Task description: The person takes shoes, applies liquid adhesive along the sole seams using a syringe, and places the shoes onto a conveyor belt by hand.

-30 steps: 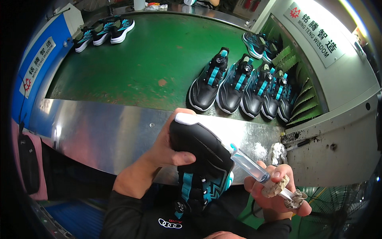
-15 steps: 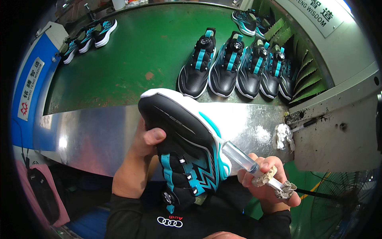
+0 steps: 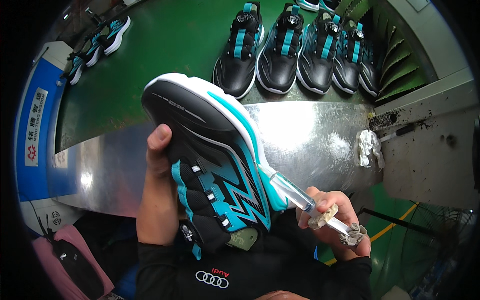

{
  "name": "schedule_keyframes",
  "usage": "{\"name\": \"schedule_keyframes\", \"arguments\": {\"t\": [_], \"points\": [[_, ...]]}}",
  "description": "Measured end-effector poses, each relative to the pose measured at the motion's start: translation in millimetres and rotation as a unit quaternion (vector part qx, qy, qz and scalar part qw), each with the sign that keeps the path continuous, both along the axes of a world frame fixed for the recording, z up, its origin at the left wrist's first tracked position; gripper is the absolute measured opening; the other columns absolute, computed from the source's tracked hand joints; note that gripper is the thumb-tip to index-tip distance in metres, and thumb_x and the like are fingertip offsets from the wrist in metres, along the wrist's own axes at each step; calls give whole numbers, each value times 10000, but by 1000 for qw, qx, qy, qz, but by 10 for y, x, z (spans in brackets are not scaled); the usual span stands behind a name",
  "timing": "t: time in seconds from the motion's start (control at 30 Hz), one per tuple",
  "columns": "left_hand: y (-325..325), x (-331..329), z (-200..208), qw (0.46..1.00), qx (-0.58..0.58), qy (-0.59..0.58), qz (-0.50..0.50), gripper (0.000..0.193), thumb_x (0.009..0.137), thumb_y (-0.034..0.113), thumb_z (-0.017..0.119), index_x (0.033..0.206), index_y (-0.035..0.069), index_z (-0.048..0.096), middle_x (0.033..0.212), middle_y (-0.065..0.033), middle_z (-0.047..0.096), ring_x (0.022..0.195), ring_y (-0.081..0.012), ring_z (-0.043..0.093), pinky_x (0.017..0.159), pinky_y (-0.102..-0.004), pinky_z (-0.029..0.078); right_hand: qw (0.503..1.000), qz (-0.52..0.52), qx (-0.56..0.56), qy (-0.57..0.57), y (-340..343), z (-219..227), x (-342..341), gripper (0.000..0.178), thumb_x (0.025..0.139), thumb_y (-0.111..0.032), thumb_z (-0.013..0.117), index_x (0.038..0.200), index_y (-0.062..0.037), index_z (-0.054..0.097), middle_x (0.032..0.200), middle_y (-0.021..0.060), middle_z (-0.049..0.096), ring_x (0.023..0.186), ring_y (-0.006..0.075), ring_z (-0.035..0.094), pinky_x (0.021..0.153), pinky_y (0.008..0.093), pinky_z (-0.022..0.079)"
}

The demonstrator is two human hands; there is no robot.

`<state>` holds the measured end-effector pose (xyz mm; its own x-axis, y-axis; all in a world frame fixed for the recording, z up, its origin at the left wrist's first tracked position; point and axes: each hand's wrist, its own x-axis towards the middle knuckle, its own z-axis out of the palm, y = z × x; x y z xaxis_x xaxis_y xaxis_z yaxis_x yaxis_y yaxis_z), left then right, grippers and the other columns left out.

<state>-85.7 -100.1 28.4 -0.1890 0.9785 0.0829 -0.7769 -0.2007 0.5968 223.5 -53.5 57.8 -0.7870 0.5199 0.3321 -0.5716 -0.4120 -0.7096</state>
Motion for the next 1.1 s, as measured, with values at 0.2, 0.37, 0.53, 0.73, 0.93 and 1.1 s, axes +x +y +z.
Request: {"name": "schedule_keyframes", "arguments": {"t": [0.2,0.37,0.53,0.73,0.93,1.1], "points": [[33,-61,-19,998,-47,29,41,582,795,324,606,1213,-57,466,1114,-194,589,970,-300,610,855,-400,509,999,11,0,-40,-71,-64,143,987,636,-638,706,1233,77,381,1031,128,425,940,200,478,815,280,370],[63,-149,-38,997,-54,13,57,547,816,324,594,1187,-62,483,1100,-188,595,961,-282,611,853,-395,509,998,21,6,-54,-160,-54,271,995,643,-633,703,1245,90,376,1061,133,428,945,202,481,811,264,381],[135,-92,-28,996,-65,-33,51,508,831,344,589,1179,-18,508,1090,-146,608,942,-249,613,845,-360,508,997,20,24,-74,-228,-71,407,996,641,-644,696,1242,92,396,1055,136,440,934,209,479,797,268,394],[166,-134,-107,992,-99,-29,70,447,839,342,590,1149,22,545,1083,-113,619,941,-210,616,840,-345,510,996,8,33,-83,-309,-156,544,981,644,-653,685,1236,84,422,1028,135,464,926,210,474,785,268,395],[235,-96,-89,990,-127,-54,21,443,827,360,594,1136,43,566,1088,-114,626,944,-226,618,845,-369,503,996,-20,28,-83,-362,-243,593,964,639,-644,696,1227,76,438,1004,130,481,901,205,473,768,264,387],[199,-50,-4,984,-161,-31,71,458,819,323,569,1171,31,545,1123,-143,607,1017,-273,596,914,-426,474,997,-23,27,-72,-375,-359,632,970,624,-641,710,1217,77,439,1023,133,473,895,199,468,767,266,370]]}}
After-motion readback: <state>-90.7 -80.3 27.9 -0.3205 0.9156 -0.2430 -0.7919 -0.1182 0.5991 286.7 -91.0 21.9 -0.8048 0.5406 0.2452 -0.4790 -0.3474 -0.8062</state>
